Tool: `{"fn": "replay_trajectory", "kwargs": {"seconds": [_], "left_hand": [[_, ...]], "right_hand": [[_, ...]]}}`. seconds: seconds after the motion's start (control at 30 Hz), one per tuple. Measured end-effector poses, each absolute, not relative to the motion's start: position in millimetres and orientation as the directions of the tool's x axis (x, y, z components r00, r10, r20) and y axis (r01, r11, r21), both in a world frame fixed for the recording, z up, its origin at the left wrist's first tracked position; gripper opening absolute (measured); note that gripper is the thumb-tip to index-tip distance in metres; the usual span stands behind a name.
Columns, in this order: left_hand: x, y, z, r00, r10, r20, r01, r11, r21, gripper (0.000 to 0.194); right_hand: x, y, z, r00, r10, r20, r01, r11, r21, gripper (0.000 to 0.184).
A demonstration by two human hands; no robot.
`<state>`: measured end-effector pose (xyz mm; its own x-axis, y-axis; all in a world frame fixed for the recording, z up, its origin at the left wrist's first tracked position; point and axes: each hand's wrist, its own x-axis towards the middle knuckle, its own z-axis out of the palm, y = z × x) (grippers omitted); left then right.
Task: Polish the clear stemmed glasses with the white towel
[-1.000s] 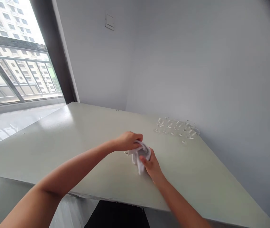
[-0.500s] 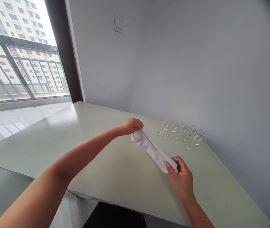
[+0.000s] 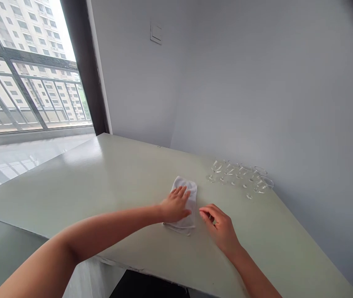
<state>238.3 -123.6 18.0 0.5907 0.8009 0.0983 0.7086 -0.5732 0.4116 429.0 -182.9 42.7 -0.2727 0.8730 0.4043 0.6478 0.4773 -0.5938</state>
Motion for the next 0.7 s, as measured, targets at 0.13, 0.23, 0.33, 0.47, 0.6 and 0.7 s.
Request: {"fn": "replay_trajectory", "kwargs": {"seconds": [0.13, 0.23, 0.33, 0.47, 0.6, 0.7], "left_hand": [[251.1, -122.3, -4.9, 0.694, 0.716, 0.074, 0.649, -0.667, 0.366, 0.083], [248.3, -101.1, -8.6, 0.75, 0.654, 0.095, 0.593, -0.729, 0.341, 0.084], [244.9, -71.3, -9.6, 0.793, 0.6, 0.107, 0.548, -0.778, 0.309, 0.082], [233.4, -22.6, -15.1, 0.778, 0.62, 0.105, 0.58, -0.772, 0.261, 0.078], [189.9, 31.6, -19.2, 0.625, 0.778, 0.059, 0.755, -0.622, 0.208, 0.073], [128.3, 64.9, -17.7, 0.449, 0.893, 0.029, 0.878, -0.447, 0.174, 0.069]], "right_hand": [[441.0, -164.5, 22.3, -0.164, 0.916, 0.367, 0.657, 0.379, -0.652, 0.023], [444.3, -164.0, 9.7, -0.109, 0.953, 0.283, 0.625, 0.287, -0.726, 0.027], [447.1, -163.8, 3.8, -0.053, 0.972, 0.228, 0.614, 0.212, -0.76, 0.029], [458.8, -157.6, -0.1, 0.035, 0.98, 0.196, 0.623, 0.132, -0.771, 0.03], [475.4, -149.9, -2.7, 0.183, 0.969, 0.169, 0.629, 0.017, -0.777, 0.034], [484.7, -145.4, -2.6, 0.269, 0.959, 0.089, 0.63, -0.106, -0.769, 0.04]]}}
